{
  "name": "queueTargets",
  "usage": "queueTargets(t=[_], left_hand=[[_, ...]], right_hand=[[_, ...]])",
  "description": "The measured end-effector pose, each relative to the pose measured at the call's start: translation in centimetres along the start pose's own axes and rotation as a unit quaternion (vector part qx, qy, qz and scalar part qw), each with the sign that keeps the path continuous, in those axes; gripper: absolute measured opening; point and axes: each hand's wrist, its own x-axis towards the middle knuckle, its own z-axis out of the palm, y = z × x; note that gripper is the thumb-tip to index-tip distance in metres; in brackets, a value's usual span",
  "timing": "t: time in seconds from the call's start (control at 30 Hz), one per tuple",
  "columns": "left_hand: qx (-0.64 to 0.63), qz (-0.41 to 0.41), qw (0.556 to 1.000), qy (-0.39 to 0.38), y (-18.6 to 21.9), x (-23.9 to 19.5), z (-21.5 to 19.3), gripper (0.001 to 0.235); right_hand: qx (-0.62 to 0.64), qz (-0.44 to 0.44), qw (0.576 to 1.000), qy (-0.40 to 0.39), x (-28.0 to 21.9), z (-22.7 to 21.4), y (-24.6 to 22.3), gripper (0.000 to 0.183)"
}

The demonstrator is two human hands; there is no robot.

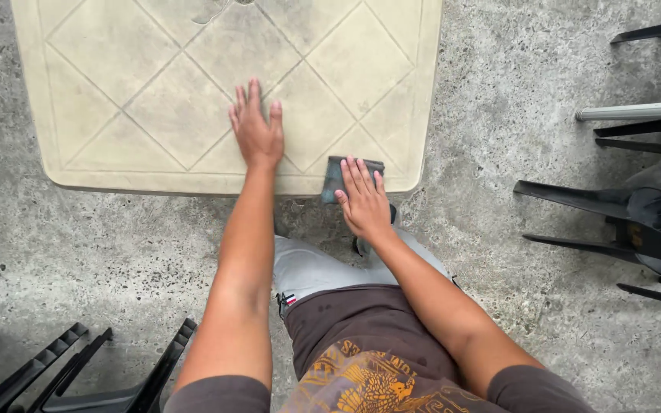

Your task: Sand the surface and edges of a plastic table using sandpaper.

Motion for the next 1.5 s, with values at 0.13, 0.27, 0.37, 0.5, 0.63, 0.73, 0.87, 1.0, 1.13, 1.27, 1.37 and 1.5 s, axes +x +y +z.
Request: queueTargets(t=[0.13,0.27,0.37,0.5,0.63,0.73,0.87,1.0,1.13,1.27,1.37,1.5], left_hand=[[-0.131,0.031,0.991,0.003,7.7,-5.0,6.4,0.067],[-0.108,0.066,0.991,-0.032,11.0,-7.5,7.7,0.074],[-0.048,0.071,0.996,-0.039,11.5,-7.5,7.7,0.075],[0.002,0.052,0.998,-0.025,12.4,-7.2,8.3,0.070],[0.014,0.070,0.997,-0.014,12.1,-7.4,8.2,0.070],[0.025,0.071,0.997,-0.012,12.4,-7.5,8.2,0.069],[0.036,0.066,0.997,-0.008,12.9,-7.2,7.8,0.071],[0.046,0.060,0.997,-0.001,13.0,-7.4,7.9,0.071],[0.048,0.054,0.997,0.010,13.3,-7.3,7.4,0.068],[0.056,0.064,0.996,0.008,13.4,-7.4,8.1,0.069],[0.058,0.058,0.997,0.014,13.1,-7.2,8.0,0.068],[0.056,0.050,0.997,0.012,12.8,-6.5,8.1,0.070]], right_hand=[[0.014,0.023,0.999,0.043,9.9,-3.3,4.4,0.064],[0.009,0.072,0.993,0.098,17.9,-5.7,8.8,0.064],[0.019,0.061,0.992,0.104,17.2,-5.7,9.3,0.065],[0.029,-0.019,0.994,0.102,5.8,-3.3,7.0,0.064],[0.027,-0.044,0.996,0.069,0.2,-1.5,8.1,0.063],[0.032,-0.058,0.997,0.043,3.3,-3.2,10.4,0.063],[0.050,-0.031,0.995,0.078,14.9,-7.5,14.6,0.059],[0.051,-0.007,0.993,0.103,21.9,-10.4,16.1,0.059],[0.038,-0.035,0.991,0.122,16.2,-7.9,14.4,0.064],[0.011,-0.153,0.988,0.033,6.4,-5.9,12.6,0.066],[0.006,-0.193,0.981,0.016,4.2,-5.8,11.9,0.064],[-0.018,-0.238,0.971,0.006,7.2,-4.8,13.1,0.060]])
